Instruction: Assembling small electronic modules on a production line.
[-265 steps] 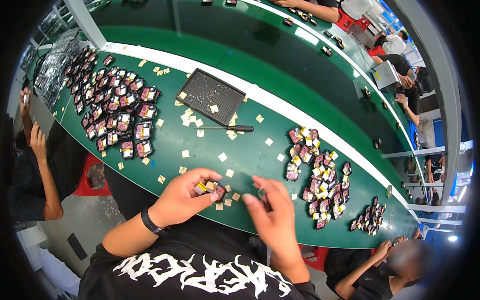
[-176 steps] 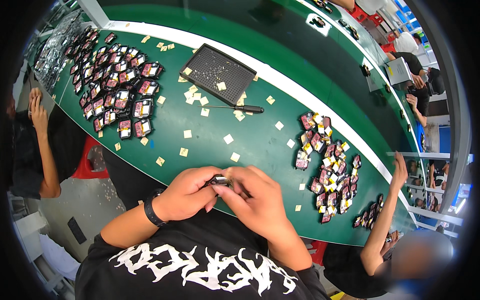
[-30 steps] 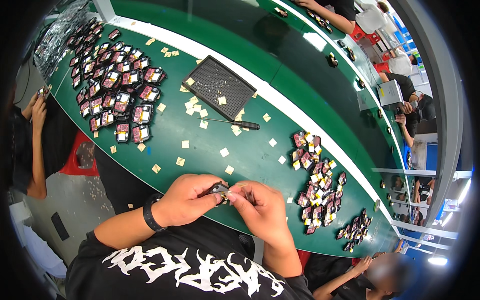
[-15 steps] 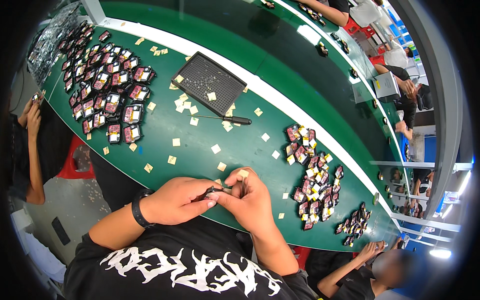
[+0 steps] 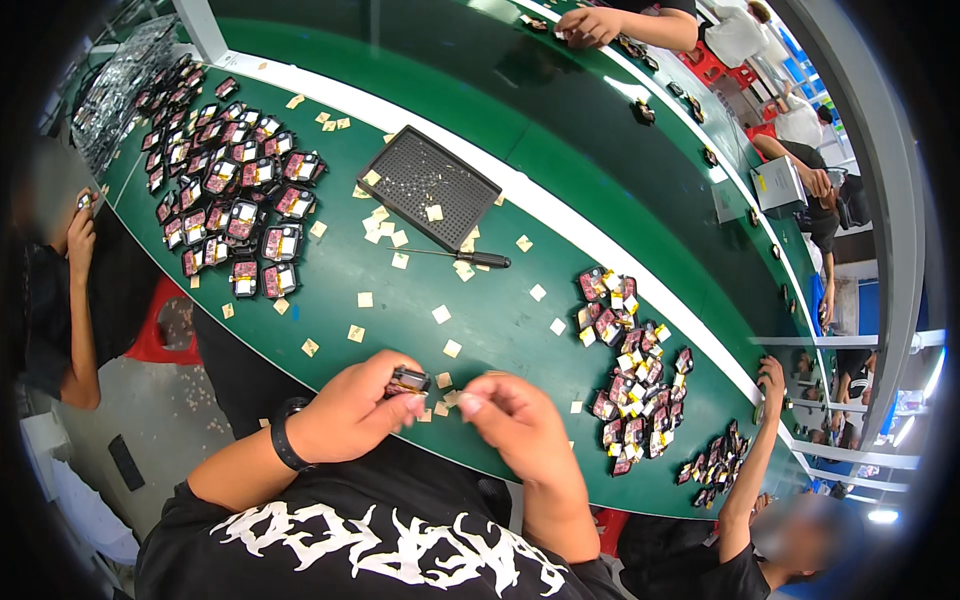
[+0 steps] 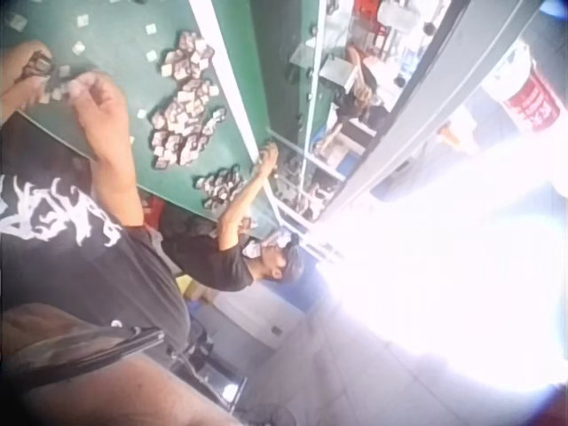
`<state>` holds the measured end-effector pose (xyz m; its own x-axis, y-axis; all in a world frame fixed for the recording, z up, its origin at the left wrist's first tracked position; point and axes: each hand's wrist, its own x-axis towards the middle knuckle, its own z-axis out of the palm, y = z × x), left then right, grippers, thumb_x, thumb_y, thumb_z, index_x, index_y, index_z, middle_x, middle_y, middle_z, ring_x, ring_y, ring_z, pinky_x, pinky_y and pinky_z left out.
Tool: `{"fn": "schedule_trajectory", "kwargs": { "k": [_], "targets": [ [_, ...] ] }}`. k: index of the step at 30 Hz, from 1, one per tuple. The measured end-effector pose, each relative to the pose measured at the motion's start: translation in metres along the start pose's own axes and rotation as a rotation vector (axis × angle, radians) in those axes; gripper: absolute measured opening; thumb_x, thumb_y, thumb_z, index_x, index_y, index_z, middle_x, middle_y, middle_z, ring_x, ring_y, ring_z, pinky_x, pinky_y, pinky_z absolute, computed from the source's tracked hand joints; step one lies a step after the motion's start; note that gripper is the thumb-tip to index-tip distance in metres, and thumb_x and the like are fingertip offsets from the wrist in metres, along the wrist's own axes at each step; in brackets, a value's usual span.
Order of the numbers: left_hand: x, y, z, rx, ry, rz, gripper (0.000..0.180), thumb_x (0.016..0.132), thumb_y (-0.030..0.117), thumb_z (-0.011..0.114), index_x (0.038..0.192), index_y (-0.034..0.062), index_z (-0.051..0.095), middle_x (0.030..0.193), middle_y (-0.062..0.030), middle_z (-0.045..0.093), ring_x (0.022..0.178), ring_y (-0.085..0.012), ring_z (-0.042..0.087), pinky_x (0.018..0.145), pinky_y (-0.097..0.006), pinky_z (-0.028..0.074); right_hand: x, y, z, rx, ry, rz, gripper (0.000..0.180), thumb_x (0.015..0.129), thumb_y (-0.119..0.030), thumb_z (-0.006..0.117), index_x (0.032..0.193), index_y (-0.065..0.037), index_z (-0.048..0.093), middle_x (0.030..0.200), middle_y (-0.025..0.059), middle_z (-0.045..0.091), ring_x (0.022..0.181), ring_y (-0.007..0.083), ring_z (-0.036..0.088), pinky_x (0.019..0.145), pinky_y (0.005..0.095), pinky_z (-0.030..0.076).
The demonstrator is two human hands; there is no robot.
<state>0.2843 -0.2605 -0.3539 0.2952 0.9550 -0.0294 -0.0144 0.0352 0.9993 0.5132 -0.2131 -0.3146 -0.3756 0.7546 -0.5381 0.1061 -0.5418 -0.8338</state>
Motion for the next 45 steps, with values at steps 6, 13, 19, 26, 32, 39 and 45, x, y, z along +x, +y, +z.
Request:
{"fn": "schedule_trajectory", "kwargs": {
  "k": [6, 13, 19, 26, 32, 39, 45],
  "targets": [
    [-0.014, 0.021, -0.040, -0.093, 0.046, -0.203, 0.014, 0.103, 0.010, 0.054, 0.113, 0.0005, 0.055, 0.088, -0.0065, 0.066, 0.066, -0.0088, 0.058, 0.057, -0.023, 0.047, -0.005, -0.003, -0.058, -0.609, 0.675, -0.413, 0.016, 0.090, -0.010, 0.077, 0.100, 0.000, 0.068, 0.088, 0.0004, 0.063, 0.067, 0.0061, 0.045, 0.061, 0.0223, 0.039],
    [-0.008, 0.037, -0.130, 0.996, 0.505, 0.137, 0.018, 0.096, 0.004, 0.060, 0.113, -0.0026, 0.060, 0.096, -0.0155, 0.067, 0.083, -0.0294, 0.064, 0.075, -0.037, 0.051, 0.003, -0.021, -0.086, -1.539, 0.823, -0.556, 0.031, 0.083, -0.007, 0.075, 0.114, -0.006, 0.067, 0.116, 0.0100, 0.060, 0.084, 0.0311, 0.068, 0.070, 0.0415, 0.054],
    [0.014, 0.048, -0.207, 1.004, 0.774, 0.171, 0.027, 0.090, 0.001, 0.066, 0.116, -0.0025, 0.063, 0.096, -0.0103, 0.061, 0.082, -0.0213, 0.057, 0.075, -0.032, 0.048, 0.014, -0.009, -0.104, -1.583, 0.781, -0.662, 0.021, 0.079, -0.004, 0.073, 0.100, -0.006, 0.070, 0.111, 0.0068, 0.062, 0.083, 0.0285, 0.068, 0.068, 0.0395, 0.055],
    [0.037, 0.049, -0.212, 1.538, 1.062, 0.301, 0.036, 0.090, 0.018, 0.073, 0.120, -0.0011, 0.065, 0.112, -0.0189, 0.063, 0.098, -0.0359, 0.062, 0.087, -0.045, 0.049, -0.008, -0.013, -0.077, -1.323, 0.721, -0.799, 0.026, 0.072, 0.002, 0.076, 0.097, -0.007, 0.075, 0.099, 0.0089, 0.064, 0.072, 0.0247, 0.066, 0.059, 0.0351, 0.052],
    [0.022, 0.044, -0.045, 0.050, 0.170, 0.003, 0.045, 0.105, 0.020, 0.057, 0.145, 0.0005, 0.050, 0.123, -0.0091, 0.066, 0.092, -0.0136, 0.065, 0.079, -0.030, 0.053, -0.006, -0.019, -0.025, -1.334, 0.358, -1.076, 0.042, 0.055, -0.002, 0.076, 0.095, -0.014, 0.077, 0.085, 0.0020, 0.062, 0.064, 0.0170, 0.060, 0.049, 0.0317, 0.044],
    [0.031, 0.004, -0.009, -0.689, -0.074, -0.409, 0.031, 0.104, 0.011, 0.058, 0.132, -0.0016, 0.058, 0.110, -0.0095, 0.070, 0.085, -0.0118, 0.066, 0.074, -0.025, 0.055, 0.000, -0.008, -0.002, -0.759, 0.257, -0.650, 0.030, 0.090, -0.006, 0.069, 0.120, -0.006, 0.066, 0.086, 0.0004, 0.061, 0.067, 0.0107, 0.055, 0.056, 0.0254, 0.045],
    [0.025, -0.002, 0.005, -0.571, 0.069, -0.318, 0.028, 0.100, 0.002, 0.061, 0.127, -0.0034, 0.058, 0.107, -0.0095, 0.070, 0.084, -0.0119, 0.067, 0.075, -0.028, 0.058, 0.000, 0.031, -0.010, -0.065, 0.449, -0.350, 0.023, 0.106, -0.021, 0.057, 0.096, -0.002, 0.064, 0.069, -0.0039, 0.055, 0.059, 0.0028, 0.041, 0.054, 0.0199, 0.033]
  ]
}}
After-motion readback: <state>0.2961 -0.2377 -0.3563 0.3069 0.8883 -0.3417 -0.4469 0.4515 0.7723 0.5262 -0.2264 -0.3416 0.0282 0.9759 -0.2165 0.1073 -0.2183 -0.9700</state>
